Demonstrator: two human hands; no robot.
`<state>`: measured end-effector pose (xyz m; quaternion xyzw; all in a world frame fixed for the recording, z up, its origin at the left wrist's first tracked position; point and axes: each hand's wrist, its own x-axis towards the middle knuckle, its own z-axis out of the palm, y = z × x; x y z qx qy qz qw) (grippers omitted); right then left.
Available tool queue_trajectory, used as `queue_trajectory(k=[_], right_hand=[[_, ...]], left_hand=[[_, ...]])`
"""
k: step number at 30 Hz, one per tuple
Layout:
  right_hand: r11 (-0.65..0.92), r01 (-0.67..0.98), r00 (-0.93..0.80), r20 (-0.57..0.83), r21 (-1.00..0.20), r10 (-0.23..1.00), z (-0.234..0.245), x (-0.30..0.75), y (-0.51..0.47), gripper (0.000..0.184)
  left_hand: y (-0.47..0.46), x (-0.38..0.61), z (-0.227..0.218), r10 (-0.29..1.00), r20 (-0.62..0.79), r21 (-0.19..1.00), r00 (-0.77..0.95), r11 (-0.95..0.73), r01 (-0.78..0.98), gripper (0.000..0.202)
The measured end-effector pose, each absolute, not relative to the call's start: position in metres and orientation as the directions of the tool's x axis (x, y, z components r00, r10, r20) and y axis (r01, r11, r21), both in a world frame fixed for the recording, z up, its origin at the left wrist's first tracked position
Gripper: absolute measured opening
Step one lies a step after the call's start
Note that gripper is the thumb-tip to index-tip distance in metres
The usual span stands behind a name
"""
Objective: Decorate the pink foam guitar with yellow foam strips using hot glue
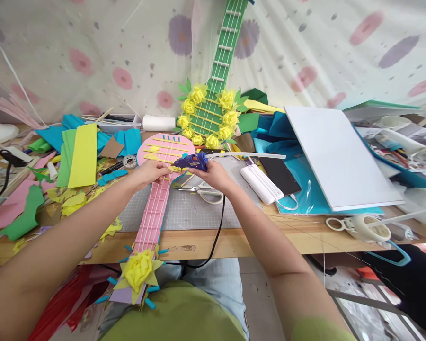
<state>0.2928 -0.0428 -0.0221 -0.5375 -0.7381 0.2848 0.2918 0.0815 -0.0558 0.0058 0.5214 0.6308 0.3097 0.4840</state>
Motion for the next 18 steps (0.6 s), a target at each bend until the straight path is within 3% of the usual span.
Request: queue_trajectory(k=[18], right_hand=[[0.323,0.571,-0.281,0.19,-0.754,0.941,-0.023,0.303,-0.046,0.044]], left_hand=[[-0.052,0.077,0.003,0.958,-0.286,0.897,0.014,0.262,0.355,0.014]])
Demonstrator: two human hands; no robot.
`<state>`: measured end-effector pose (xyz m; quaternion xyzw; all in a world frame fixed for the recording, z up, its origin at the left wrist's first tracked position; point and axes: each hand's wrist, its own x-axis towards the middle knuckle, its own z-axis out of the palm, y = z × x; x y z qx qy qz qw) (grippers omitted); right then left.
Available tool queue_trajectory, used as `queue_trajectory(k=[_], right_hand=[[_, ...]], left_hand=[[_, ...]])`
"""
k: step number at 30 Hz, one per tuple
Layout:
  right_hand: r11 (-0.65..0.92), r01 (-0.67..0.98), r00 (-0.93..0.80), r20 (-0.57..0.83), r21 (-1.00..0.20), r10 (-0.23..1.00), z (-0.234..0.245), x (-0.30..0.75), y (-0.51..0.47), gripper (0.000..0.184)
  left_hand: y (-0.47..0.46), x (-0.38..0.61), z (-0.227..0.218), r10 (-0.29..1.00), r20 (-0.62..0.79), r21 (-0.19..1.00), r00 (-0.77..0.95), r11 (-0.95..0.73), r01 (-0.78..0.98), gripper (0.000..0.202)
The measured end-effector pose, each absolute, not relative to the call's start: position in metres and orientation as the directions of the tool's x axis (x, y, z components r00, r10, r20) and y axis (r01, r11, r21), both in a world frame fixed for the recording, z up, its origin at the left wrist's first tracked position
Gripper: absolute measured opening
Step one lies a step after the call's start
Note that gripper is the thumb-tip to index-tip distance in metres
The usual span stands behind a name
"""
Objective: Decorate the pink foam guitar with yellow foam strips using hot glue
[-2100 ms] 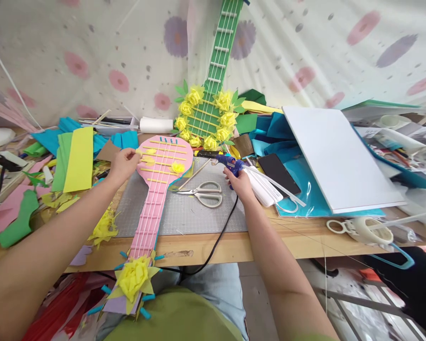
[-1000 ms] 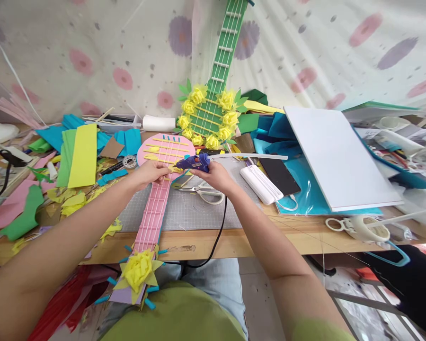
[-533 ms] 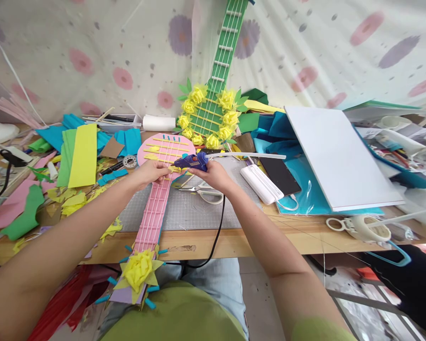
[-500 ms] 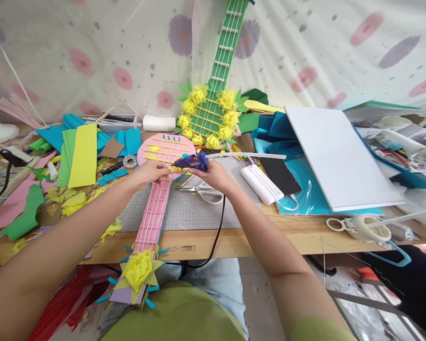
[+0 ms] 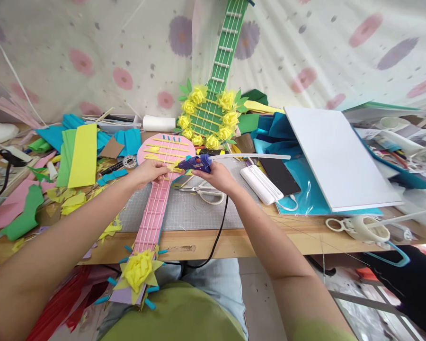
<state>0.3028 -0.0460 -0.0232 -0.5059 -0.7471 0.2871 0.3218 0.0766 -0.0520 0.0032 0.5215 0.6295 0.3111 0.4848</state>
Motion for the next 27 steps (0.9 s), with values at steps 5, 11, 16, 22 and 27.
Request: queue_trajectory(k=[5,11,16,22,27], right_hand=[[0.171,0.568,-0.074,0.157,-0.805,0.985,-0.032,0.326,-0.042,0.048],[-0.035,0.623,0.235,0.144,-0.781,0.961,-0.061,0.356,-0.034,0.052],[-0.137,0.748,0.285,0.127,-0.65,0.95,-0.079,0.359,-0.033,0.049],[-0.078,0.819,0.212,0.175,-0.568,0.962,-0.086,0.361,-0.032,0.045],[0.017,0.904,0.126,0.302,-0.427,0.945,-0.086,0.37,-0.043,0.049]], left_hand=[[-0.05,0.07,0.002,0.959,-0.285,0.902,0.001,0.268,0.339,0.014],[-0.046,0.063,0.001,0.958,-0.285,0.922,-0.028,0.282,0.263,0.008],[-0.045,0.061,0.003,0.965,-0.259,0.947,-0.027,0.259,0.189,0.01],[-0.046,0.062,0.002,0.957,-0.286,0.94,-0.041,0.289,0.181,0.014],[-0.048,0.061,0.004,0.959,-0.284,0.935,-0.015,0.28,0.217,0.016]])
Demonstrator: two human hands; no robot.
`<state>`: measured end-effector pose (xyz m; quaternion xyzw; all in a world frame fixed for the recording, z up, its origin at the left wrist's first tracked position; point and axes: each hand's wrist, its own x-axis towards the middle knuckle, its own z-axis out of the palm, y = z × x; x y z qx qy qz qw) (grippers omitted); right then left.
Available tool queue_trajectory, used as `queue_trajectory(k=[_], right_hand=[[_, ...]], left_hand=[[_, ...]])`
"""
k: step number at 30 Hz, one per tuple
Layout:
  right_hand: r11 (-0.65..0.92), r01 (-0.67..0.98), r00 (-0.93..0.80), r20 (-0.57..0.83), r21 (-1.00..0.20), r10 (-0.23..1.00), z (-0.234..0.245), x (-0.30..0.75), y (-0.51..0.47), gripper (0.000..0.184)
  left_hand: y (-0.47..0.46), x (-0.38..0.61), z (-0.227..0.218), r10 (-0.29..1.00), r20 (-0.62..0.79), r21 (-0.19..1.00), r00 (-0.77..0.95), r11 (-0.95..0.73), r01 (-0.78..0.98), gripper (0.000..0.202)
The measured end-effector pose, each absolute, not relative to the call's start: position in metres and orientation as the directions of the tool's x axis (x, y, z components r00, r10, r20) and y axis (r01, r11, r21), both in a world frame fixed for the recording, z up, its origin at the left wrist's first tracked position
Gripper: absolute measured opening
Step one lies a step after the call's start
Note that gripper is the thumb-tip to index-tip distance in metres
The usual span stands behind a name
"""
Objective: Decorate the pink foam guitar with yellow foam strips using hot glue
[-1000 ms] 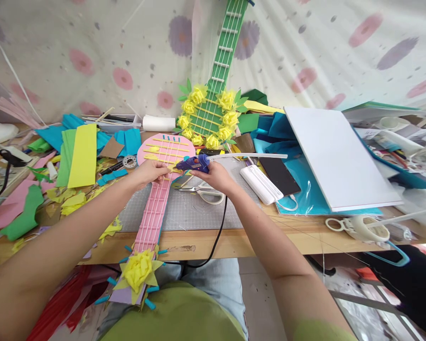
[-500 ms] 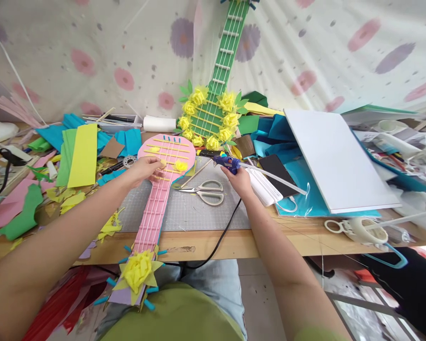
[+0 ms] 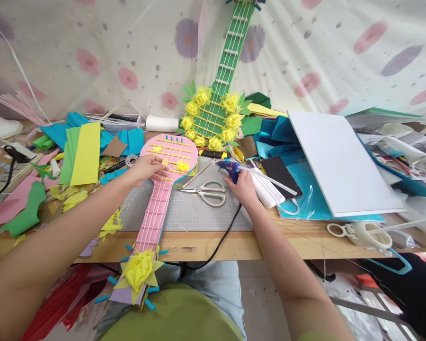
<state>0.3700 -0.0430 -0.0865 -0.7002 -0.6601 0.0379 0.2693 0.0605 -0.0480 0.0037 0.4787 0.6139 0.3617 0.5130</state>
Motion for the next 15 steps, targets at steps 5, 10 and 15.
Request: queue_trajectory(k=[5,10,15], right_hand=[[0.028,0.964,0.08,0.388,-0.263,0.918,-0.078,0.37,-0.069,0.029],[0.135,0.952,-0.076,0.216,-0.273,0.973,-0.066,0.339,-0.075,0.017],[0.385,0.869,-0.289,0.312,-0.311,0.905,-0.046,0.293,-0.063,0.018]], left_hand=[[-0.045,0.055,-0.001,0.951,-0.311,0.916,-0.006,0.301,0.266,0.015],[-0.043,0.054,-0.005,0.944,-0.33,0.914,-0.026,0.326,0.242,0.016],[-0.05,0.059,-0.002,0.945,-0.327,0.918,0.007,0.315,0.241,0.012]])
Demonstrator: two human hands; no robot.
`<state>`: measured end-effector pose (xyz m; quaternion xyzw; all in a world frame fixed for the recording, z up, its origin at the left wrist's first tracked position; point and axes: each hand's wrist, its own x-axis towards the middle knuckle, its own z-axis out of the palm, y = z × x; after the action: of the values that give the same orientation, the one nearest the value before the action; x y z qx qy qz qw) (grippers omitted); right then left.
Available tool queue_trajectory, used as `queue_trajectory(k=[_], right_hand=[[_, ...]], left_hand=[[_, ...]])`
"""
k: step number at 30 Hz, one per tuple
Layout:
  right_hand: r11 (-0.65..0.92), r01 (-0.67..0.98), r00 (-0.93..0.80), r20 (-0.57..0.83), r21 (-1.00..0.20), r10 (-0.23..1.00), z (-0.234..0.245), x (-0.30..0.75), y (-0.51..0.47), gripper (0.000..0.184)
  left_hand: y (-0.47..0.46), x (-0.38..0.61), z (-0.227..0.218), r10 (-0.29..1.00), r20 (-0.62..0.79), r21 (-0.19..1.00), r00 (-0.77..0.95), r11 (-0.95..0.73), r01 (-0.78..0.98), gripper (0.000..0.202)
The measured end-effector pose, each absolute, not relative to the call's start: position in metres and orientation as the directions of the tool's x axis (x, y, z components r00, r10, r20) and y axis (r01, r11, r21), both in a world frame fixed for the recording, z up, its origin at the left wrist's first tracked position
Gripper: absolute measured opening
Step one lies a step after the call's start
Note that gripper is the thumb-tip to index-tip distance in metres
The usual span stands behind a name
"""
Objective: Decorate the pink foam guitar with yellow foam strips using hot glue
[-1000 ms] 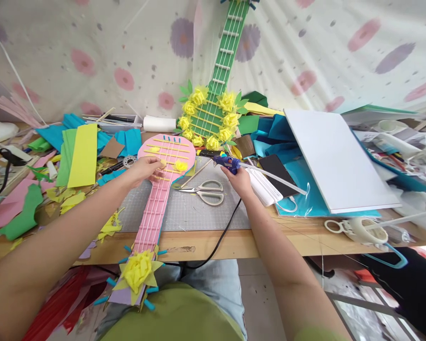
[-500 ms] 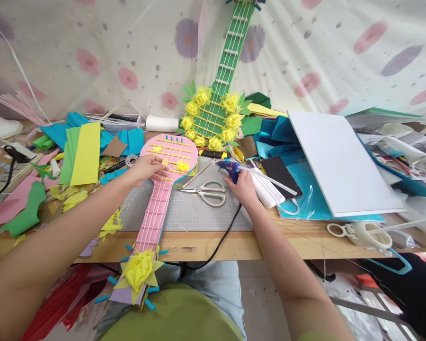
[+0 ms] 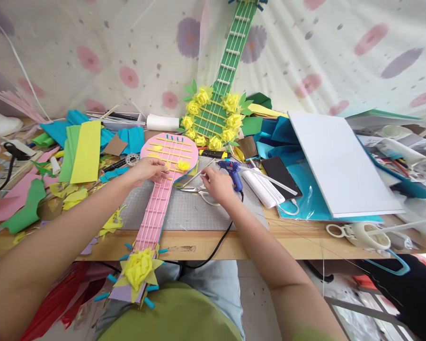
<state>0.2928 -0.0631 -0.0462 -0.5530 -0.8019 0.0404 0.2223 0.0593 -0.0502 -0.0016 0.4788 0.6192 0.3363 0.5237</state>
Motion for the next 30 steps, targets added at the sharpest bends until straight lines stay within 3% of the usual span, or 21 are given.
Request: queue_trajectory(k=[5,10,18,25,30], right_hand=[[0.612,0.763,-0.483,0.445,-0.209,0.754,-0.03,0.247,-0.064,0.02],[0.642,0.755,-0.529,0.453,-0.133,0.717,-0.033,0.219,-0.06,0.02],[0.581,0.733,-0.387,0.486,-0.355,0.784,-0.031,0.224,-0.034,0.026],[0.703,0.517,-0.681,0.264,-0.489,0.683,-0.02,0.221,0.007,0.032],[0.684,0.528,-0.713,0.175,-0.504,0.679,-0.016,0.22,0.019,0.029]], left_hand=[[-0.053,0.063,0.0,0.935,-0.354,0.921,-0.03,0.354,0.165,0.005],[-0.049,0.067,0.0,0.903,-0.43,0.903,0.024,0.429,0.012,0.005],[-0.047,0.06,-0.004,0.944,-0.311,0.926,-0.109,0.326,0.188,0.009],[-0.048,0.055,0.0,0.956,-0.293,0.92,-0.029,0.291,0.262,0.008],[-0.047,0.053,0.003,0.944,-0.328,0.903,-0.031,0.323,0.284,0.014]])
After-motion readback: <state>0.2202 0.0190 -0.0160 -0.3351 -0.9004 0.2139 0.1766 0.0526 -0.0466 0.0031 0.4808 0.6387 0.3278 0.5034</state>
